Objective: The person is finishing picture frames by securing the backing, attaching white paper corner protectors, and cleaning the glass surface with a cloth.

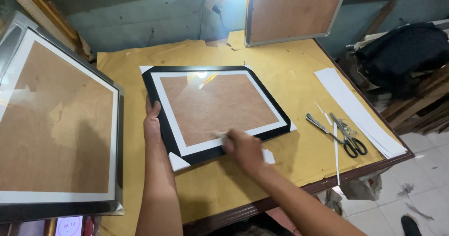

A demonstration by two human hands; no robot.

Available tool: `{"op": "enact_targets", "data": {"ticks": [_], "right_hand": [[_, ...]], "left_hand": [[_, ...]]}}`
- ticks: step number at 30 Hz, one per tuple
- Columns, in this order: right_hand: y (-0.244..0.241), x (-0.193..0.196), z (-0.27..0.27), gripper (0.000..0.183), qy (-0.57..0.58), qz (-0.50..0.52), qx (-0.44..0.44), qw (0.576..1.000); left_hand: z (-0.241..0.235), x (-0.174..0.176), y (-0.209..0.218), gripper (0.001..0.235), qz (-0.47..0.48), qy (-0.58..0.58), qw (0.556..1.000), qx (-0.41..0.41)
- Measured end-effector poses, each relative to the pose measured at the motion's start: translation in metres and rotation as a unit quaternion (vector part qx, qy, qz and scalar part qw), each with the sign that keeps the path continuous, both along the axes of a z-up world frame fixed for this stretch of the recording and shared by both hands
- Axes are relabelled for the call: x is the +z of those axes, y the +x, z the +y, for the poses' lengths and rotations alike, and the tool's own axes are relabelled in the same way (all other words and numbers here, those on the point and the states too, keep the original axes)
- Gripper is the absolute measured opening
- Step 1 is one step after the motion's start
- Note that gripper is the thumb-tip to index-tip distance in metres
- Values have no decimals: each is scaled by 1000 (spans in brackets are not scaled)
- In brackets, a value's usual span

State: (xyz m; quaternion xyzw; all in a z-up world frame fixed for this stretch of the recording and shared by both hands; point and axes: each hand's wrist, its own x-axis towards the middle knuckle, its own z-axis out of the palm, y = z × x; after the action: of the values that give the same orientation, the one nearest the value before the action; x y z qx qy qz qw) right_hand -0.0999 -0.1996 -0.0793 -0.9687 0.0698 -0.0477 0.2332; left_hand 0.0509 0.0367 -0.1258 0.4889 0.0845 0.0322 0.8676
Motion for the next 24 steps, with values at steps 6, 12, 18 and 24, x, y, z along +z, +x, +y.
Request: {"op": "enact_targets", "data": {"ticks": [6,12,18,24], "right_hand": [[-21,48,64,13,78,-121,223,964],[26,9,-61,30,-6,127,-17,992],[66,-95,-175,26,-140,-13,-71,988],[130,-101,-178,23,-130,-73,-41,988]], "left_hand": [[-19,61,-39,58,-40,16,999,-2],[7,-6,7,47,-20,-6,1000,-18],[21,-35,31,62,-49,101,993,-48],[-29,91,-35,55,78,68,995,0]]}}
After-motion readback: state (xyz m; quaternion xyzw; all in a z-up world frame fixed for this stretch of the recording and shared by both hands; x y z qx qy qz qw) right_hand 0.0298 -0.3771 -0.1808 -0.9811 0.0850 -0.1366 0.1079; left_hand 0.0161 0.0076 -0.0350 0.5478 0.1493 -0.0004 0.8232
